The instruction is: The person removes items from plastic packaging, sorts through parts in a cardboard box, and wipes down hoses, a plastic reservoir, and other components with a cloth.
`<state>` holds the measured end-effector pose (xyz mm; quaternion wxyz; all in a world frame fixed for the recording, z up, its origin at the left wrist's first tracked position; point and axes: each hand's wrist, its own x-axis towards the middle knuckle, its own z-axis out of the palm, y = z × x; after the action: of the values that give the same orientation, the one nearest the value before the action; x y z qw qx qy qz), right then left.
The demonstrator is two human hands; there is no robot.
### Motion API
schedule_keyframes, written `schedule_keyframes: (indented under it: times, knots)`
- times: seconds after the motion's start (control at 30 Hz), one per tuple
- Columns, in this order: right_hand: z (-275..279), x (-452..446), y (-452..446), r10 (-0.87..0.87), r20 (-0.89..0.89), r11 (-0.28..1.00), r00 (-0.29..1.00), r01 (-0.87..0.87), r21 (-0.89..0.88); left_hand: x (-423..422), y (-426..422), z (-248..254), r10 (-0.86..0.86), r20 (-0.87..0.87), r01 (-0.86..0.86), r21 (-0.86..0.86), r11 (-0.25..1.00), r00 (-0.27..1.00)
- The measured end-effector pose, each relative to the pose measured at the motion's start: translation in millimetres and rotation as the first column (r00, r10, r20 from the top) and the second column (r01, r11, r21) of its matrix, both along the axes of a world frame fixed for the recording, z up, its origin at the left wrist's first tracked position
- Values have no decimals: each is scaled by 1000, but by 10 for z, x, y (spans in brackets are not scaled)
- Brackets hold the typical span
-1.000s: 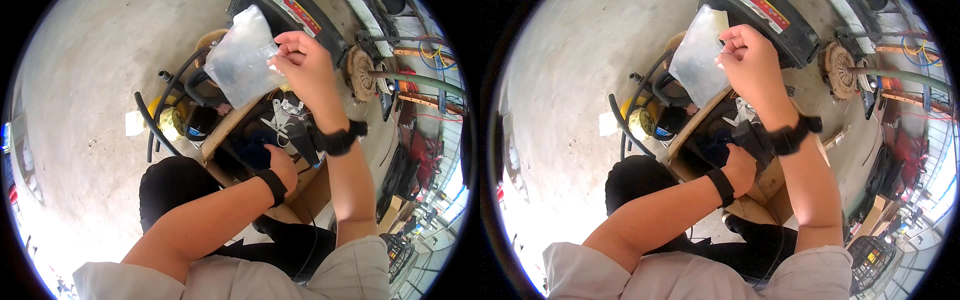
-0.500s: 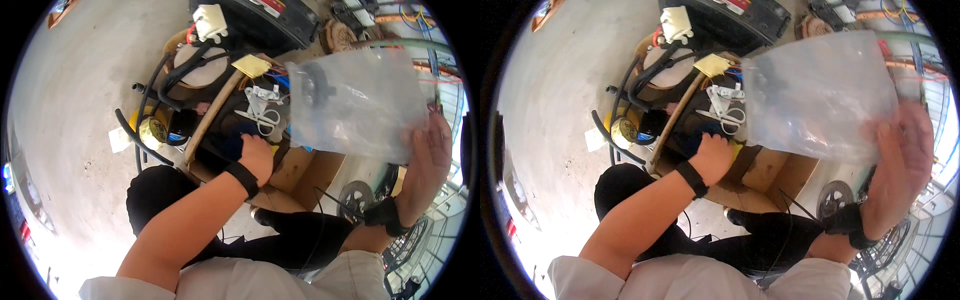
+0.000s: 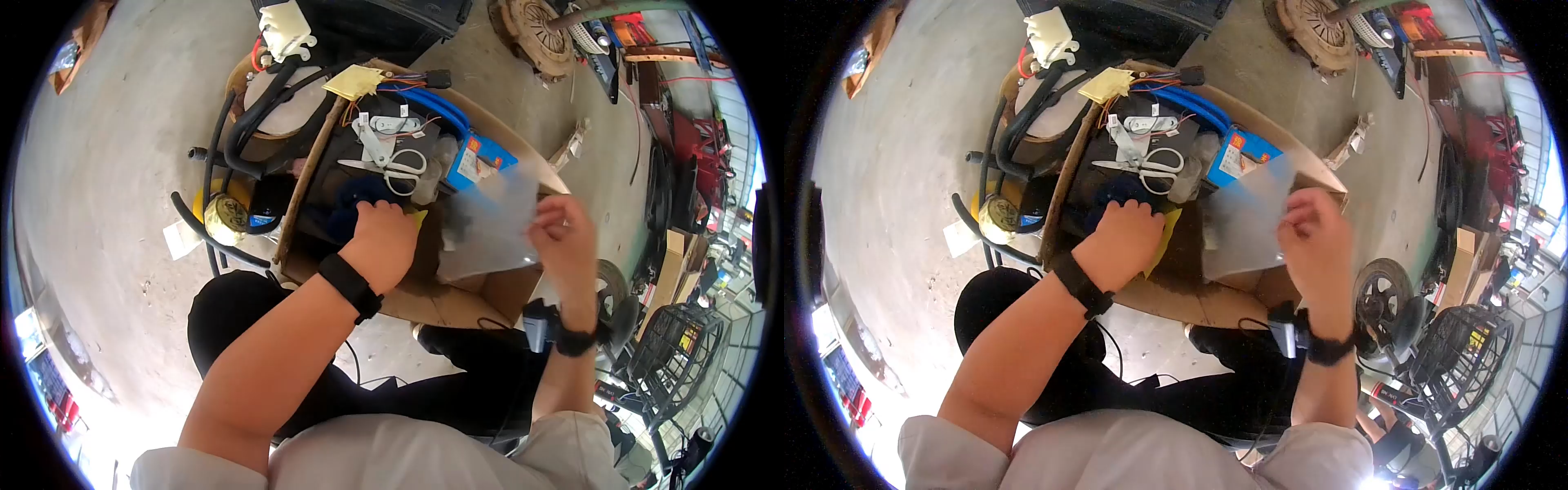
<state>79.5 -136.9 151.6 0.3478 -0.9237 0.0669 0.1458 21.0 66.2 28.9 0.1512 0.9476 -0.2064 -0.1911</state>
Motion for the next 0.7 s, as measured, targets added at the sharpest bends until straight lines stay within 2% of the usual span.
schedule_keyframes:
  times: [0.07,0.17,0.23,0.3,0.37,0.43,0.5,0.6,0.7]
  knots:
    - [-337,-58,-122,18,-9,1000,1000,-18,25,11,-5,-8,-4,28,4,10,1000,1000]
    - [-632,-332,119,5,81,981,997,-20,191,-27,6,5,0,54,-1,14,1000,999]
    - [-836,-568,325,134,124,977,983,-152,146,-12,22,52,12,85,-13,8,1000,996]
    - [-1090,-805,426,196,49,935,979,-202,291,50,55,128,52,99,-48,-40,998,994]
    - [-1498,-1017,366,151,-57,928,987,-122,351,104,46,152,83,114,-72,-96,993,990]
    - [-1586,-1048,354,115,-132,927,985,-58,370,131,42,149,116,125,-96,-150,984,985]
    - [-1580,-1034,320,82,-176,936,981,-15,353,66,52,176,72,93,-57,-153,987,993]
    - [-1526,-898,349,70,76,944,995,-91,319,39,45,182,51,101,-33,-168,985,994]
    - [-1602,-821,269,-81,41,888,996,54,457,85,-1,142,82,164,-45,-218,975,983]
